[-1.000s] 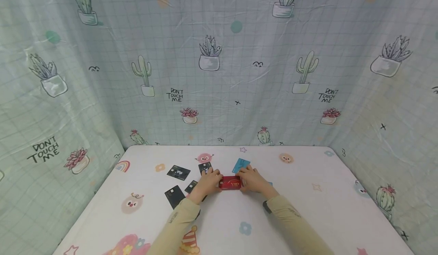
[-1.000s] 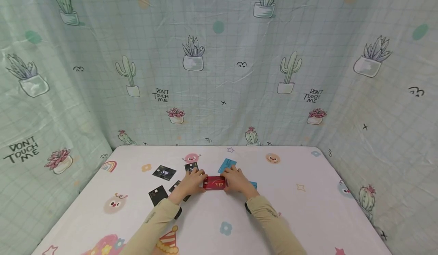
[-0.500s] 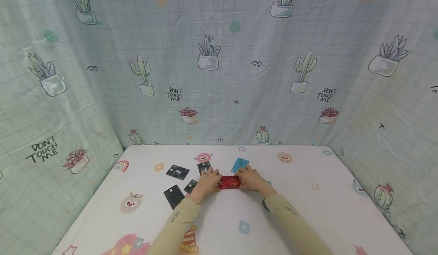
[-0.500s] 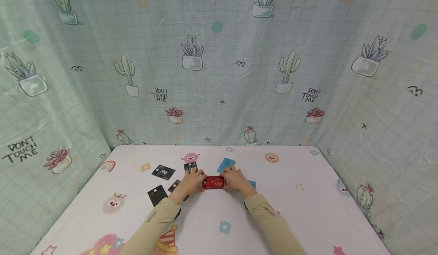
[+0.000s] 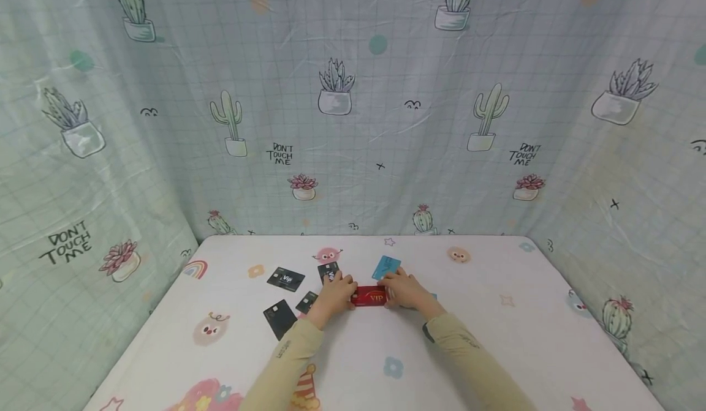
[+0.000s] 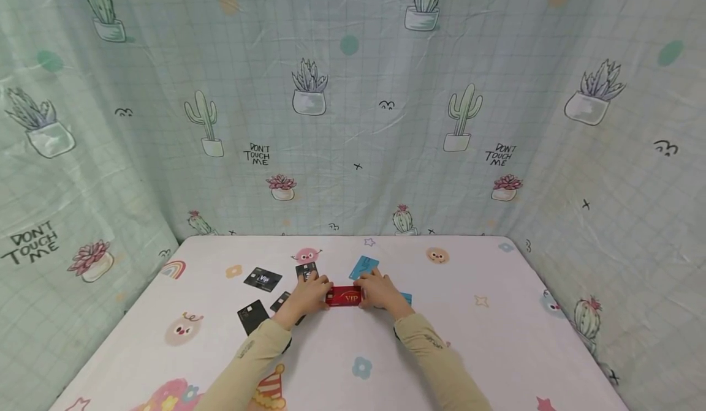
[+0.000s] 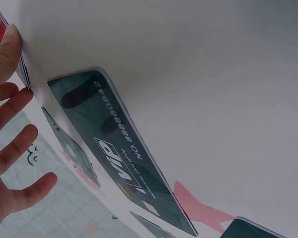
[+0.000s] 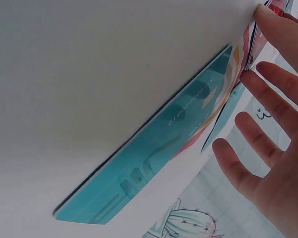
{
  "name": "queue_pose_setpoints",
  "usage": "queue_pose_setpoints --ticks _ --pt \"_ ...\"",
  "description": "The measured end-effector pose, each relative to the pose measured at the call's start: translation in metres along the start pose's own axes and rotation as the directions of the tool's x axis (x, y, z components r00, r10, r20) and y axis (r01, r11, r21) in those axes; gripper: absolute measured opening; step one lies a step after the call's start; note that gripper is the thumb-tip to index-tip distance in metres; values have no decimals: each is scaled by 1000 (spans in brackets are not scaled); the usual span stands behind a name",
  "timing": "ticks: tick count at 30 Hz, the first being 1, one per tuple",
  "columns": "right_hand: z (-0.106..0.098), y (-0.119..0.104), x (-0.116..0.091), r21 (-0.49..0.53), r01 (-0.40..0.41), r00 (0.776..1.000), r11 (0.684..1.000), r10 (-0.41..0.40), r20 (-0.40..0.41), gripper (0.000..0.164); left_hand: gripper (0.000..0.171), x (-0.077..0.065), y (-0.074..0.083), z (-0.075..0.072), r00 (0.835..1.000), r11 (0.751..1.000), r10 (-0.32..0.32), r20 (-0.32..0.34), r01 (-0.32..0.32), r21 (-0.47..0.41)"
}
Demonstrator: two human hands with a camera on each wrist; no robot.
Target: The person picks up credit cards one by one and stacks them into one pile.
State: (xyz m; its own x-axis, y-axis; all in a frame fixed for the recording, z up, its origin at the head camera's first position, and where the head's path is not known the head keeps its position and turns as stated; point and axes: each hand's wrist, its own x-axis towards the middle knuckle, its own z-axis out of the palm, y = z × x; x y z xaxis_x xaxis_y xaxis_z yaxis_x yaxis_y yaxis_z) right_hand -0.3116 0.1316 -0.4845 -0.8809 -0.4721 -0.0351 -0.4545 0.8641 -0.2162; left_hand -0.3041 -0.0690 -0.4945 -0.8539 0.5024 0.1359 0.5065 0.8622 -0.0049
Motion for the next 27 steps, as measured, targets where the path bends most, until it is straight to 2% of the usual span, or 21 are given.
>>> queue_pose_setpoints --ticks 14,27 --pt "0 -4 -5 5 -8 1000 1000 8 -7 51 43 -2 3 0 1000 1000 2 3 -2 23" --pt "-1 -3 -4 25 -36 999 999 36 -3 51 47 -4 1 2 999 999 18 -31 -17 52"
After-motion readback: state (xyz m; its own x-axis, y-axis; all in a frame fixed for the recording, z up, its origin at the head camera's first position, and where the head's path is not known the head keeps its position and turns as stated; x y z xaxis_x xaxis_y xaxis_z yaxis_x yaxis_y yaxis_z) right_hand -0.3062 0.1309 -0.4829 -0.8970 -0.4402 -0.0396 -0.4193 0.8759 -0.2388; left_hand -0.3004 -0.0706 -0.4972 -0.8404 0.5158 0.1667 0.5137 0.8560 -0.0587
